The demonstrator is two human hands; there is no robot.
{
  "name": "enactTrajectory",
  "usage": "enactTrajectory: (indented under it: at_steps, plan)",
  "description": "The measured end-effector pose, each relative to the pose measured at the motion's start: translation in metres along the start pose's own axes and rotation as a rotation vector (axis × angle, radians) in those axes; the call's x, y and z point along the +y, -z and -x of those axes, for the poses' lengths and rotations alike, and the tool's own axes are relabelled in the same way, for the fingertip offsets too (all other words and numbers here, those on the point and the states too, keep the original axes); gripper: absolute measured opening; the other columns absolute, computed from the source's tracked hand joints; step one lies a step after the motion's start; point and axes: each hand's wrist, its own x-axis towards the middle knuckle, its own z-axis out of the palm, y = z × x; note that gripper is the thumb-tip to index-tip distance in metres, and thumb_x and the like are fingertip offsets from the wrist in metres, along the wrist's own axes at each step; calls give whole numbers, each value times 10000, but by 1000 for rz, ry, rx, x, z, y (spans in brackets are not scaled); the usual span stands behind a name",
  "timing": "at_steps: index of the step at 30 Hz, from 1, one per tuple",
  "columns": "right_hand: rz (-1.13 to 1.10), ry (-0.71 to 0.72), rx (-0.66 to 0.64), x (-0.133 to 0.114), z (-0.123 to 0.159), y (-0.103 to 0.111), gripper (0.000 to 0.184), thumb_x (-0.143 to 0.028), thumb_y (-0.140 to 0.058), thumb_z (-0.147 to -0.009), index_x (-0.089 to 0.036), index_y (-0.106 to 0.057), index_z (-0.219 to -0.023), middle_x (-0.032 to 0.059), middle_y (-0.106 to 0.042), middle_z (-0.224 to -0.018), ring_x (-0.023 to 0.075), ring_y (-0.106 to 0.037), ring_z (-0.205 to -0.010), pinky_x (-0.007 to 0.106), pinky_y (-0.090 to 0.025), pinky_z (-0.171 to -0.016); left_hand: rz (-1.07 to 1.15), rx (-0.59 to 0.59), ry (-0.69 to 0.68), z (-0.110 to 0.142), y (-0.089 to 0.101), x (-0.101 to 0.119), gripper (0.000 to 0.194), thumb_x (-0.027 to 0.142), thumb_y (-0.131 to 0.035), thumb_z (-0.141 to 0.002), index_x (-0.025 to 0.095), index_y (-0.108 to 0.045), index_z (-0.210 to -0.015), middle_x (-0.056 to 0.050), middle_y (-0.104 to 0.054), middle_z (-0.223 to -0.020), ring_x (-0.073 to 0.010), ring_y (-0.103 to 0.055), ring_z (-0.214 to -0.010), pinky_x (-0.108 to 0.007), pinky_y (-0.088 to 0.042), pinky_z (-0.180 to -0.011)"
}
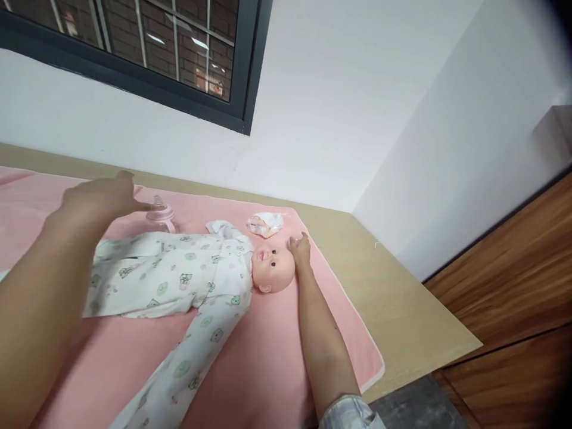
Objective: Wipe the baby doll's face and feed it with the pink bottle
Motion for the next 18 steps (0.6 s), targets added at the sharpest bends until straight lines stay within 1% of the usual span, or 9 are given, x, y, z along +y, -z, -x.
enactTrajectory:
  at_steps: [2, 4, 6, 8, 11, 13, 15, 16, 18]
  plan:
    - [-8, 42, 40, -3, 0, 2, 515, -340, -456, -936, -43, -434, -1355, 211, -491, -1373, 267, -344, -1384, 373, -300, -1124, -38, 131, -74, 17, 9, 17, 832, 765, -301, -914, 139, -273, -1461, -135, -562, -1267, -316, -559, -1112, -363, -398, -915]
    - [-23, 123, 92, -6, -1, 2, 472, -322, -406, -952, -56, -462, -1338, 187, -489, -1388, 273, -240, -1447, 415, -235, -1178, -56, 228, -264, 31, 12, 43, 702, 678, -284, -973, 143, -348, -1424, -136, -562, -1260, -321, -536, -1156, -374, -391, -938]
    - [-43, 241, 133, -9, -1, 0, 415, -289, -370, -960, -74, -514, -1285, 159, -530, -1347, 257, -223, -1457, 417, -223, -1194, -9, 213, -493, 39, 8, 73, 703, 668, -302, -964, 106, -449, -1361, -163, -558, -1267, -338, -519, -1176, -409, -369, -978]
    - [-50, 347, 146, -12, -2, -3, 366, -252, -344, -963, -107, -568, -1212, 130, -581, -1275, 237, -285, -1427, 399, -260, -1182, 89, 90, -708, 45, 2, 102, 766, 710, -323, -920, 73, -532, -1289, -186, -566, -1275, -348, -520, -1164, -421, -355, -1002]
    - [-31, 470, 99, -14, -2, -8, 342, -170, -333, -940, -138, -631, -1105, 107, -634, -1156, 222, -415, -1322, 371, -327, -1137, 129, -112, -934, 51, -8, 139, 702, 712, -445, -855, 169, -582, -1278, -107, -631, -1245, -251, -593, -1071, -271, -422, -911]
    - [-18, 529, 42, -15, -2, -12, 332, -114, -357, -903, -144, -655, -1046, 103, -650, -1096, 216, -476, -1232, 350, -368, -1095, 166, -295, -1063, 55, -14, 161, 628, 656, -504, -844, 212, -599, -1277, -84, -658, -1217, -231, -617, -1033, -233, -445, -852]
    - [-20, 557, -2, -17, 0, -15, 319, -82, -382, -875, -151, -666, -1003, 97, -653, -1077, 208, -503, -1161, 327, -405, -1043, 221, -534, -1130, 58, -21, 181, 591, 609, -519, -850, 213, -609, -1279, -91, -667, -1207, -241, -617, -1041, -253, -451, -878]
    - [-22, 558, -19, -17, 1, -16, 310, -75, -392, -870, -155, -668, -986, 93, -654, -1067, 206, -507, -1137, 317, -420, -1015, 242, -650, -1132, 58, -25, 190, 587, 600, -519, -851, 208, -614, -1278, -96, -669, -1205, -245, -617, -1043, -270, -453, -900]
    - [-7, 542, -57, -19, 3, -17, 291, -70, -404, -875, -157, -670, -956, 86, -660, -1028, 207, -513, -1092, 305, -435, -968, 255, -819, -1102, 58, -34, 207, 596, 619, -510, -847, 202, -635, -1255, -99, -676, -1193, -246, -624, -1026, -298, -466, -921]
